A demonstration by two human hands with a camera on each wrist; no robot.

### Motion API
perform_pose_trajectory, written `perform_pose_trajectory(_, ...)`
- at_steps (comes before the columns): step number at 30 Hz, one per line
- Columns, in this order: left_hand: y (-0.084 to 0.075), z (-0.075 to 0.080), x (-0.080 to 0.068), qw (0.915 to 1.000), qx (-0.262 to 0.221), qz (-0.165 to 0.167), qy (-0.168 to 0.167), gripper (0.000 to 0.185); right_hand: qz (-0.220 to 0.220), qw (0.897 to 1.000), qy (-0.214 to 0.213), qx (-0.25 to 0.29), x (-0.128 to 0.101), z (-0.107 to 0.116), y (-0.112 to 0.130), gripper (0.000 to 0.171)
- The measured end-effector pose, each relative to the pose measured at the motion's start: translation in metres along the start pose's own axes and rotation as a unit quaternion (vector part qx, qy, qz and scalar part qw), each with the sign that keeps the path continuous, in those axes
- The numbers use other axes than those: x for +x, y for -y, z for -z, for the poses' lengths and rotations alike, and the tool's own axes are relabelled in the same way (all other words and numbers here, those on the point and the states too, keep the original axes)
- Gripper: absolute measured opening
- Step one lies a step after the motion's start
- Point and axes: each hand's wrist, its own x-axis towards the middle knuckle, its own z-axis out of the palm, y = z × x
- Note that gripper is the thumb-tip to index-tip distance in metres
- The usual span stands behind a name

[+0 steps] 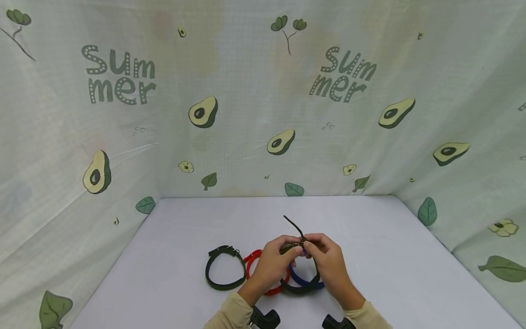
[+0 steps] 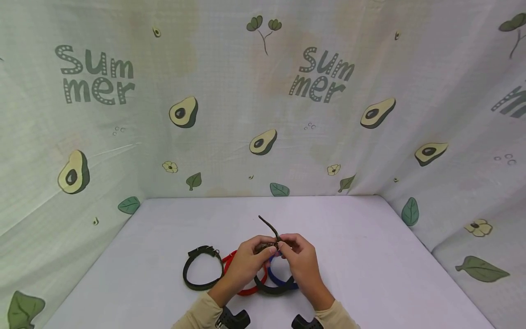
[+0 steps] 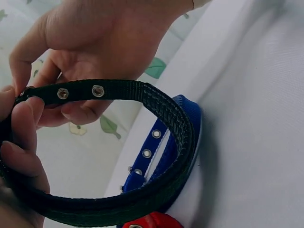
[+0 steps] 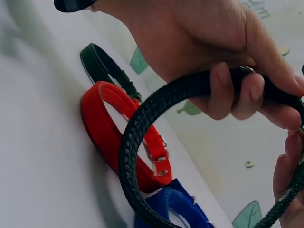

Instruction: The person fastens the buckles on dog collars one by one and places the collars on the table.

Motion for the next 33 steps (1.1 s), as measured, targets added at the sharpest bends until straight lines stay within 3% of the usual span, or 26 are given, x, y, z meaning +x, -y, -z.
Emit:
perform_pose_trajectory(6,-0.008,-0.002,-0.002,0.9995,0.032,-0.006,0.003,0.024,0.089,0.994,0.006,-0.055,0.001,0.007,0.007,0.025)
perform_pose_trajectory(10,-0.012,-0.003,-0.003,0.9985,0.046,-0.03,0.006,0.023,0.174,0.975,-0.011,-0.135,0.001,0.008,0.011,0.039)
perform_pose_trajectory(12,-0.013,-0.003,-0.004,0.9978,0.053,-0.041,0.006,0.022,0.193,0.968,-0.01,-0.158,-0.002,0.006,0.02,0.05)
perform_pose_trajectory(16,-0.014,-0.004,-0.005,0.9965,0.065,-0.051,0.009,0.023,0.2,0.969,0.016,-0.143,-0.008,0.005,0.036,0.063)
perform_pose_trajectory(22,-0.013,-0.005,-0.005,0.9952,0.077,-0.057,0.019,0.025,0.189,0.973,0.009,-0.135,-0.011,0.004,0.043,0.064)
perform_pose_trajectory(28,-0.018,-0.002,-0.006,0.9953,0.061,-0.056,0.051,0.021,0.228,0.964,0.012,-0.136,-0.005,0.011,0.025,0.065)
perform_pose_trajectory(33,-0.021,-0.001,-0.007,0.9945,0.056,-0.061,0.064,0.019,0.239,0.963,0.051,-0.109,0.002,0.018,0.012,0.071)
